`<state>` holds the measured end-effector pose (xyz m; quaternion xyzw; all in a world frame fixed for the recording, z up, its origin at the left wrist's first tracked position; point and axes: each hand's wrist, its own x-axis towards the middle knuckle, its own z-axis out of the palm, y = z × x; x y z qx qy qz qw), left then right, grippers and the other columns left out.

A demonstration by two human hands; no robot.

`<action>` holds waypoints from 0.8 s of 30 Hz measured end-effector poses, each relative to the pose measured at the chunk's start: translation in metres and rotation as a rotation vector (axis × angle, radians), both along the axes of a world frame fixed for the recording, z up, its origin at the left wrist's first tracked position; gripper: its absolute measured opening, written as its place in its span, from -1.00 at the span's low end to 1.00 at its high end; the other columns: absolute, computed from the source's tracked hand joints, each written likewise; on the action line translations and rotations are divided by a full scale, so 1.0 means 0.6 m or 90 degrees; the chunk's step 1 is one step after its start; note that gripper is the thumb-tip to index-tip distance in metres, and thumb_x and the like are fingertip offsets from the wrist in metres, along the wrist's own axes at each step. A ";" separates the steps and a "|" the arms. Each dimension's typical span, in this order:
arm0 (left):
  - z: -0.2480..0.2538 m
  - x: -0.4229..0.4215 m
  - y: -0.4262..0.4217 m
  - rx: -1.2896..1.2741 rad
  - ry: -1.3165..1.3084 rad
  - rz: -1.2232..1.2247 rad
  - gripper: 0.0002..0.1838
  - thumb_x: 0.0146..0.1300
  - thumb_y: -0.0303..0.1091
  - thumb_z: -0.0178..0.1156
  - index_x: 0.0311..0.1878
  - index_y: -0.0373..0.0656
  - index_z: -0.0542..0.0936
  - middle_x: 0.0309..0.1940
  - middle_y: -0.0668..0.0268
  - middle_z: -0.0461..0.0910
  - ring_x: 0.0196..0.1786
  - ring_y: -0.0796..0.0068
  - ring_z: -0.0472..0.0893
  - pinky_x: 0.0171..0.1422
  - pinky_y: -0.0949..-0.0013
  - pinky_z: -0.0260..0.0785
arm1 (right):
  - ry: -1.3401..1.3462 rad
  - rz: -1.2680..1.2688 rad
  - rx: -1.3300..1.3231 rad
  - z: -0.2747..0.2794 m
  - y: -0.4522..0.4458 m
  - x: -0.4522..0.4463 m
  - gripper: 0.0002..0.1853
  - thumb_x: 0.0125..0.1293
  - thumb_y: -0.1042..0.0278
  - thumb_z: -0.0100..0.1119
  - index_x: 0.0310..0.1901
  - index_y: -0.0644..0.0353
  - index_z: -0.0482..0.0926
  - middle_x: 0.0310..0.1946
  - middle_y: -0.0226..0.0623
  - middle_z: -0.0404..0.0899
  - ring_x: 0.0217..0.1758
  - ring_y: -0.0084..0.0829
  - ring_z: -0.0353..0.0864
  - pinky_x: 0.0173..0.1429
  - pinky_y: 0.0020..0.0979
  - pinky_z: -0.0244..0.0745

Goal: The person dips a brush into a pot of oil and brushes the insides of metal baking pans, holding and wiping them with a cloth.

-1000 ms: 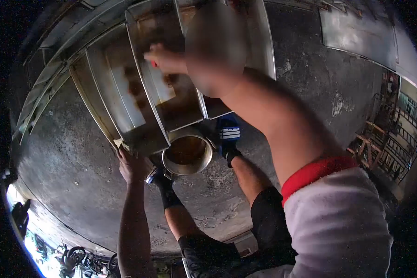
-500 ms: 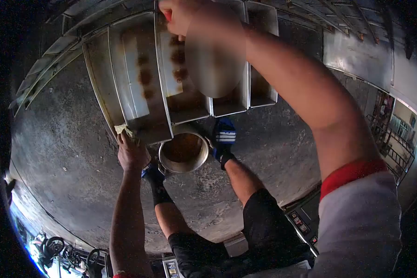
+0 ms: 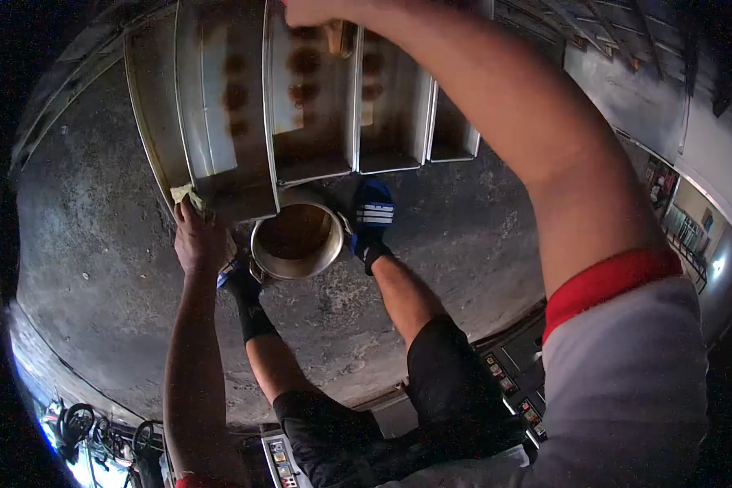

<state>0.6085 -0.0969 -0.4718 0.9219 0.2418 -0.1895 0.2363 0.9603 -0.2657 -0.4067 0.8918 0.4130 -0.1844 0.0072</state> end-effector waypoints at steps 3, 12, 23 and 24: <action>0.003 0.001 0.002 0.012 0.045 -0.002 -0.37 0.10 -0.18 0.28 0.21 -0.14 0.28 0.07 0.02 0.41 -0.02 -0.13 0.55 -0.05 -0.06 0.46 | 0.028 0.000 -0.028 -0.016 -0.019 -0.027 -0.79 -0.10 0.50 0.09 -0.38 0.32 0.64 -0.43 0.05 0.63 -0.33 -0.02 0.65 -0.25 -0.16 0.57; 0.003 -0.008 0.007 -0.009 0.046 -0.010 -0.37 0.11 -0.21 0.26 0.21 -0.14 0.25 0.09 -0.02 0.40 -0.03 -0.13 0.56 -0.05 -0.06 0.47 | 0.317 -0.180 -0.114 0.025 -0.019 -0.175 -0.88 0.00 0.52 0.13 -0.36 0.16 0.53 -0.44 -0.15 0.62 -0.36 -0.20 0.70 -0.28 -0.21 0.56; 0.002 -0.002 -0.002 0.017 -0.006 0.004 -0.41 0.07 -0.22 0.26 0.15 -0.17 0.29 0.09 -0.04 0.43 -0.01 -0.19 0.54 0.00 -0.06 0.45 | 0.296 -0.273 0.094 0.019 -0.161 -0.268 -0.89 0.09 0.53 0.11 -0.31 0.15 0.54 -0.32 -0.22 0.59 -0.40 -0.27 0.65 -0.35 -0.28 0.51; -0.001 -0.006 0.002 0.013 -0.003 0.001 -0.41 0.07 -0.22 0.26 0.15 -0.17 0.29 0.09 -0.04 0.43 -0.01 -0.19 0.54 0.00 -0.06 0.45 | 0.173 -0.182 0.275 0.045 -0.183 -0.266 -0.87 0.14 0.47 0.16 -0.25 0.10 0.60 -0.29 -0.24 0.59 -0.26 -0.23 0.66 -0.24 -0.25 0.53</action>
